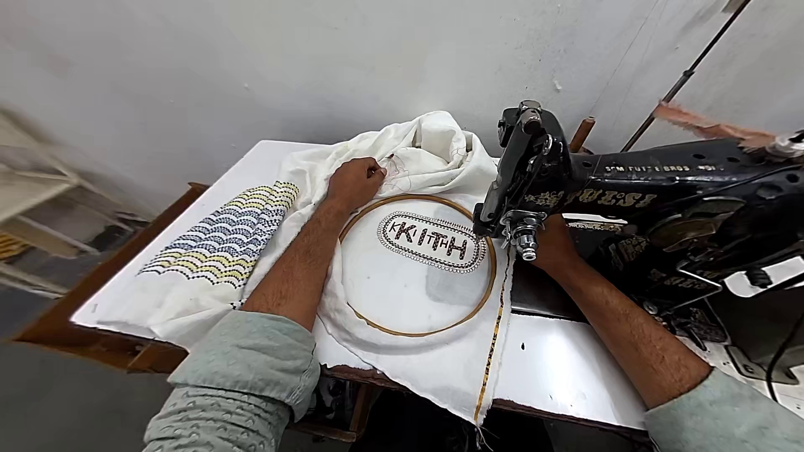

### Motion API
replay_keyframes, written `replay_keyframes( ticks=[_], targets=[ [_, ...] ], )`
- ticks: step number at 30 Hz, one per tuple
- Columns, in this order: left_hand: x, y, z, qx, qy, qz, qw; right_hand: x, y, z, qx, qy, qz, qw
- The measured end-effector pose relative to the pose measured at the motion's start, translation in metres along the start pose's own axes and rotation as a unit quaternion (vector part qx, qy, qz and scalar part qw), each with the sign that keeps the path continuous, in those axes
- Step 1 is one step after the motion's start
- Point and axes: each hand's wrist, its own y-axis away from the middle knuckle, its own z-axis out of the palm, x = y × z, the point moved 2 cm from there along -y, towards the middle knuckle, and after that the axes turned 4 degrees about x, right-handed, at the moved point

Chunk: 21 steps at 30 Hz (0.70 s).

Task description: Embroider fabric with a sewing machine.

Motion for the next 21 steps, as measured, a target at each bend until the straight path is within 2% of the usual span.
replay_keyframes(
  ticks=[12, 21],
  targets=[
    [0.002, 0.001, -0.001, -0.01, -0.005, 0.008, 1.0, 0.013, -0.001, 0.004, 0.003, 0.031, -0.042, 0.999],
    [0.002, 0.002, -0.003, -0.014, -0.012, 0.015, 1.0, 0.007, -0.001, 0.002, -0.016, 0.006, 0.0, 1.0]
  ],
)
